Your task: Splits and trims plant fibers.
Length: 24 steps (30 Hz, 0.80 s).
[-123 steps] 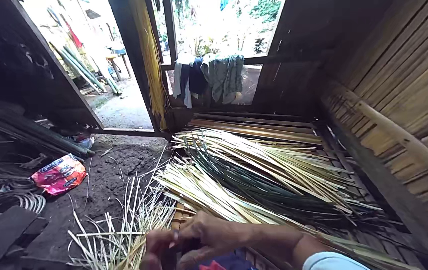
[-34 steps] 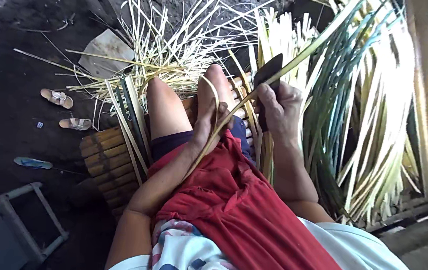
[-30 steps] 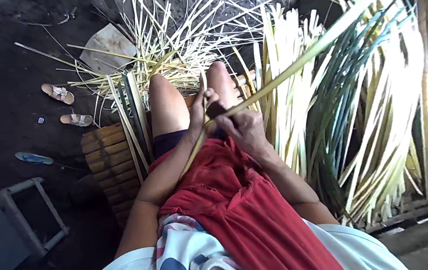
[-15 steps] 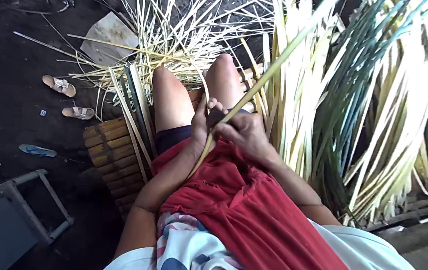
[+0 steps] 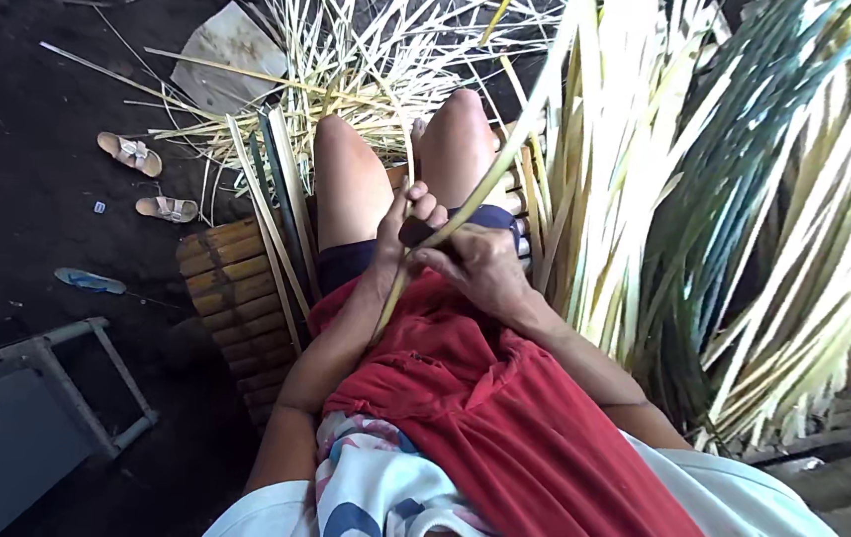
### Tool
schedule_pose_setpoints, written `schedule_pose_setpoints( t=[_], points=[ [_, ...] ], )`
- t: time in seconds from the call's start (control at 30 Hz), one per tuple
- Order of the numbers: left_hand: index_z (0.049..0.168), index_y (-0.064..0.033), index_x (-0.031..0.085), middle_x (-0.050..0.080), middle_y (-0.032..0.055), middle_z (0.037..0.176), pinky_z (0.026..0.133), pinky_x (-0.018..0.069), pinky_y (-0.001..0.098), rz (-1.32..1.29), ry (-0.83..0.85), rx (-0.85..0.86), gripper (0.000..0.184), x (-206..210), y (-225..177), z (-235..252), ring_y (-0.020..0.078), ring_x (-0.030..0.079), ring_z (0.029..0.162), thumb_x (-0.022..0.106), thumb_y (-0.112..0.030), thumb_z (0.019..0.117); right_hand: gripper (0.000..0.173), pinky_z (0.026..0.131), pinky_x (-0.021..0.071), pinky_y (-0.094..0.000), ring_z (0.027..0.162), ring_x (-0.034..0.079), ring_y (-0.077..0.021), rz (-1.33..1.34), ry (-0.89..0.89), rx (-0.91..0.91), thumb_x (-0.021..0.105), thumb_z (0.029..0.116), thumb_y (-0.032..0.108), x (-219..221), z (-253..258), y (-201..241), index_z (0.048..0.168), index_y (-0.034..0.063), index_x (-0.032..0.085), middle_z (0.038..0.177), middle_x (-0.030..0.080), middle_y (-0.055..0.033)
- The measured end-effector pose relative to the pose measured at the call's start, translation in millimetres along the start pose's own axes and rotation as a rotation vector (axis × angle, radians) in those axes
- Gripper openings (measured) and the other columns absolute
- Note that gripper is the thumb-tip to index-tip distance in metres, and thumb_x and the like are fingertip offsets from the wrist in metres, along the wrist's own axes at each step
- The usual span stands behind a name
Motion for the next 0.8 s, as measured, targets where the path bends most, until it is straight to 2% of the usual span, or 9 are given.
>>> schedule_pose_setpoints(
  t=[0.07,0.13,0.23,0.3,0.37,0.43,0.5,0.67,0.8],
  points=[
    [0.072,-0.0188,0.05,0.047,-0.0089,0.048,0.045,0.0434,0.0167,-0.144,-0.033,0.027,0.059,-10.3,-6.6,18.0,0.0023,0.046,0.039,0.011,-0.038,0.1121,0.036,0.051,0.0469,-0.0277,0.057,0.057,-0.0117,0.037,0.064,-0.106,0.063,0.0997,0.03,-6.0,-0.5,8.9,0.077,0.0027,0.066,0.067,0.059,-0.0055],
    [0.075,-0.0196,0.051,0.045,-0.0102,0.049,0.043,0.0416,0.0152,-0.19,-0.128,0.074,0.055,-22.8,-8.3,19.3,0.0011,0.043,0.038,0.017,-0.041,0.1124,0.038,0.051,0.044,-0.0218,0.057,0.054,-0.0057,0.124,0.114,-0.186,0.062,0.1004,0.033,-18.0,-4.8,18.0,0.075,0.004,0.065,0.064,0.057,-0.0016],
    [0.098,-0.0168,0.051,0.048,-0.0076,0.068,0.054,0.0437,0.0134,-0.057,0.109,0.068,0.048,-35.8,1.9,4.7,0.0003,0.048,0.054,0.014,-0.044,0.1122,0.039,0.048,0.0454,-0.0298,0.054,0.057,-0.0152,-0.077,0.022,-0.155,0.062,0.1003,0.031,-24.8,-0.1,11.3,0.075,0.0017,0.065,0.065,0.06,-0.0078],
    [0.085,-0.0182,0.056,0.053,-0.0072,0.058,0.047,0.045,0.0143,0.115,-0.107,-0.025,0.057,-11.0,5.6,-2.0,0.0004,0.051,0.047,0.015,-0.048,0.1108,0.036,0.047,0.0457,-0.0354,0.053,0.057,-0.0207,-0.181,-0.027,-0.017,0.063,0.1018,0.029,-21.0,3.0,-5.5,0.08,0.0013,0.062,0.067,0.057,-0.0103],
    [0.075,-0.0179,0.055,0.051,-0.0063,0.055,0.046,0.0429,0.0154,0.225,-0.261,-0.054,0.059,5.7,0.5,-0.9,0.0009,0.049,0.046,0.017,-0.046,0.1114,0.036,0.044,0.0439,-0.0338,0.05,0.054,-0.0181,-0.148,-0.045,0.059,0.063,0.1022,0.032,-11.6,6.9,-13.8,0.081,0.0035,0.061,0.064,0.055,-0.0078],
    [0.088,-0.0194,0.054,0.054,-0.0095,0.063,0.053,0.0464,0.0115,0.187,-0.116,0.016,0.047,-1.2,-9.0,10.6,-0.0037,0.053,0.054,0.018,-0.036,0.1133,0.032,0.047,0.0477,-0.0369,0.053,0.058,-0.0201,-0.116,-0.003,0.054,0.067,0.0995,0.03,2.5,5.4,-6.3,0.082,0.0038,0.063,0.067,0.058,-0.0084],
    [0.085,-0.0163,0.053,0.048,-0.01,0.056,0.044,0.0397,0.011,-0.043,0.018,0.038,0.047,-9.2,-13.7,31.0,-0.0028,0.044,0.043,0.019,-0.03,0.1133,0.031,0.047,0.0476,-0.0386,0.054,0.059,-0.022,-0.16,0.016,-0.021,0.071,0.0961,0.029,15.1,5.6,-0.1,0.08,0.0036,0.064,0.069,0.06,-0.0093],
    [0.079,-0.0189,0.049,0.04,-0.0108,0.048,0.039,0.0357,0.0132,-0.112,-0.152,0.063,0.049,-2.9,-9.1,33.9,-0.0001,0.036,0.035,0.018,-0.038,0.113,0.032,0.045,0.0449,-0.0345,0.053,0.06,-0.0207,-0.2,-0.025,-0.183,0.065,0.097,0.028,0.3,8.9,18.6,0.078,0.0022,0.069,0.066,0.062,-0.0092],
    [0.077,-0.0178,0.047,0.041,-0.0094,0.046,0.037,0.0365,0.0147,-0.155,-0.169,0.114,0.051,-2.2,-6.5,41.8,0.0013,0.038,0.034,0.015,-0.035,0.1128,0.035,0.044,0.0462,-0.0377,0.053,0.059,-0.022,-0.204,0.036,-0.083,0.064,0.0997,0.031,4.9,8.0,6.4,0.078,0.0031,0.065,0.068,0.06,-0.0092]
  ],
)
Point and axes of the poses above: each hand's wrist, its own z-axis towards the middle knuckle, its own x-axis out of the palm, y = z × x, the point moved 3 cm from there along z, towards the middle knuckle
